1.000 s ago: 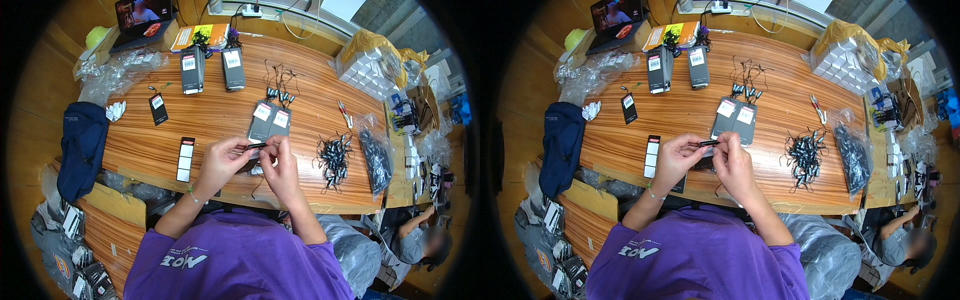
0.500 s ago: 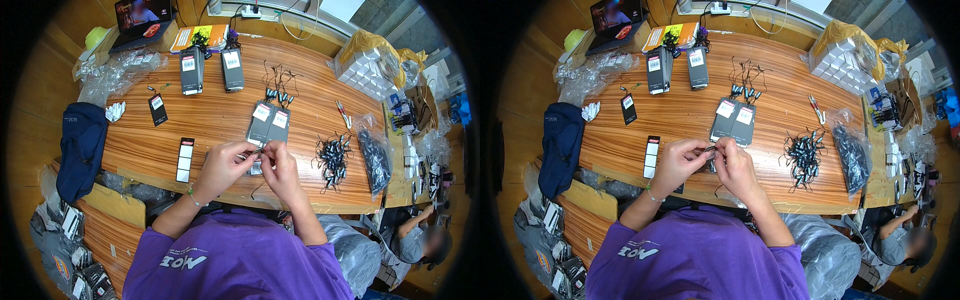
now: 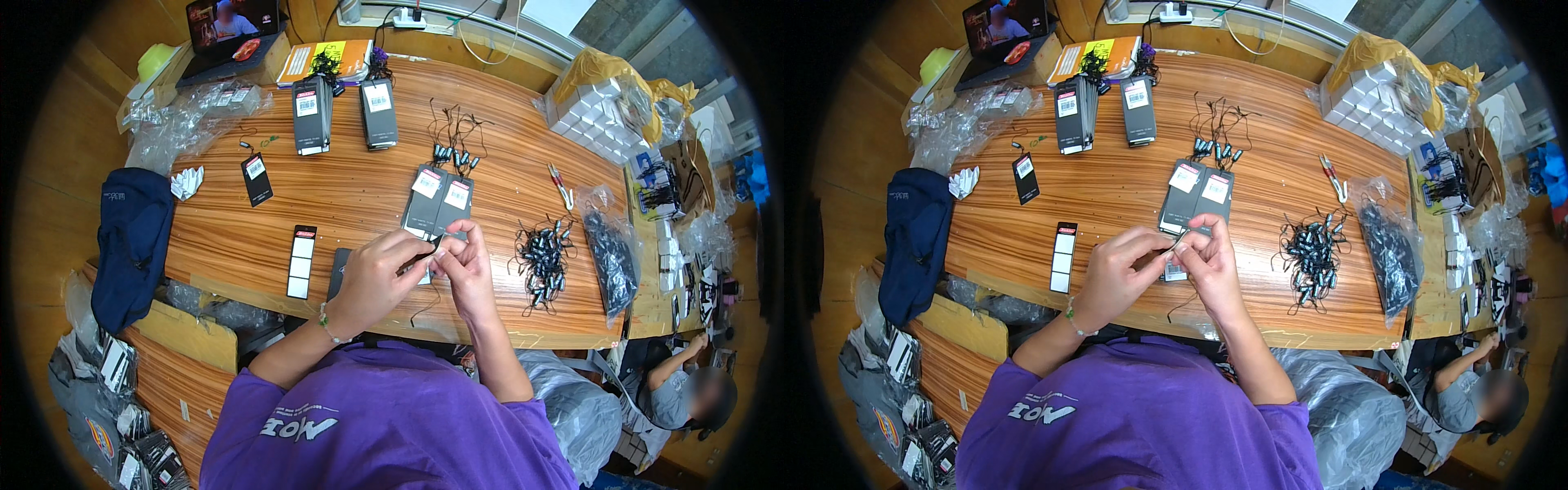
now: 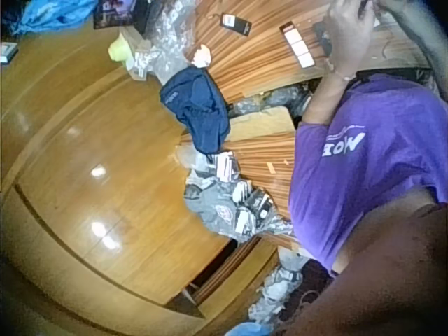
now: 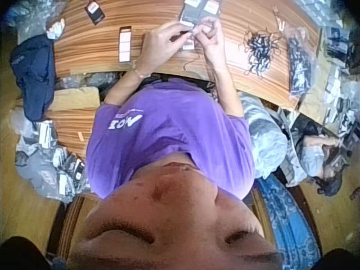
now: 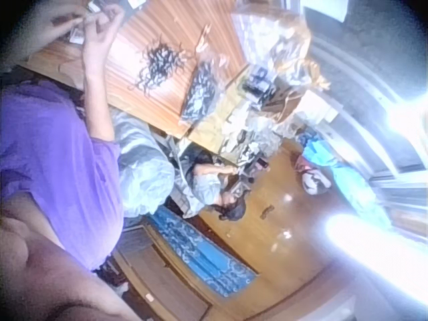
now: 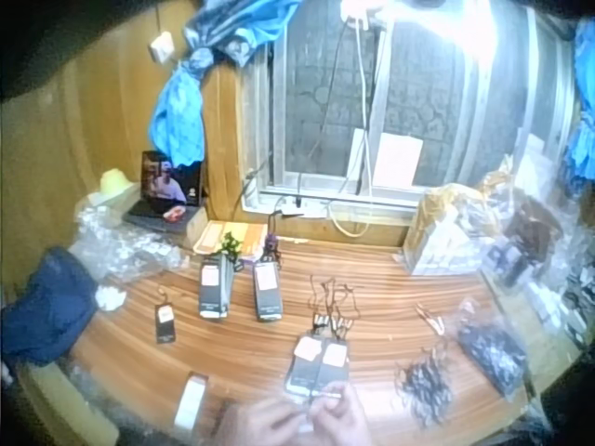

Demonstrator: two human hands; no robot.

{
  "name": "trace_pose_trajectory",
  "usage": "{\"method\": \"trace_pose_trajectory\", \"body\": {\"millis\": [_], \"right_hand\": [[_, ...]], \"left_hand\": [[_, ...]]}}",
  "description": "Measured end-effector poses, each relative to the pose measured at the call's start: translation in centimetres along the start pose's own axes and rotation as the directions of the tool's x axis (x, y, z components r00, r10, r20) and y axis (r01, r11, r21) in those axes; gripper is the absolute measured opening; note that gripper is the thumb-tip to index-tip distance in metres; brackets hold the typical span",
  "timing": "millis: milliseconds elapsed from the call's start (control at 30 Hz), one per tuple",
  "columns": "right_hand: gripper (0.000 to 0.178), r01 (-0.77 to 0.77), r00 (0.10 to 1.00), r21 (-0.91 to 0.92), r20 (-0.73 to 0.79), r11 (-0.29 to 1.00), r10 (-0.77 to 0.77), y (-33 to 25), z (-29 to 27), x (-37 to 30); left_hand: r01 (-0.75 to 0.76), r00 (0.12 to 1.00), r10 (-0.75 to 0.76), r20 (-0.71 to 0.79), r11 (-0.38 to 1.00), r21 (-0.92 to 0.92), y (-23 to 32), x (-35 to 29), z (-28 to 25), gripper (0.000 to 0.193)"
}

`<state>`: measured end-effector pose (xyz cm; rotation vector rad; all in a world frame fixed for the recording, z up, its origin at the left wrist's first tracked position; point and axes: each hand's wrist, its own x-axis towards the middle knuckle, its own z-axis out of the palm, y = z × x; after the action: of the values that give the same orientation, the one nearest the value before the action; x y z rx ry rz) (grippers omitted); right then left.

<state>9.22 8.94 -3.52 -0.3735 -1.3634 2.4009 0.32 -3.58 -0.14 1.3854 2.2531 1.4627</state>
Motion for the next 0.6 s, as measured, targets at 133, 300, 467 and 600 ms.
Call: {"method": "trace_pose_trajectory", "body": {"millis": [133,300,467,600], "right_hand": [[0.015,-0.061,0.998,-0.061,-0.018,0.996,0.060,-0.4,0.3,-0.3],[0.013,-0.172,0.985,0.097,0.002,0.980,0.173,-1.2,0.2,-0.8],[0.009,-0.217,0.968,0.267,-0.064,0.939,0.242,0.3,-0.7,-1.4],[0.006,-0.057,0.971,-0.015,-0.232,0.998,0.051,0.2,-0.5,-1.1]], "left_hand": [[-0.093,0.993,0.095,-0.076,0.995,0.033,-0.6,0.0,0.3,0.014],[-0.319,0.935,0.348,-0.069,0.910,0.267,-0.9,0.3,0.0,0.017],[-0.449,0.889,0.456,0.038,0.853,0.268,-1.3,0.4,0.4,0.014],[-0.491,0.871,0.478,0.115,0.850,0.189,-1.1,0.2,0.8,0.013]]}}
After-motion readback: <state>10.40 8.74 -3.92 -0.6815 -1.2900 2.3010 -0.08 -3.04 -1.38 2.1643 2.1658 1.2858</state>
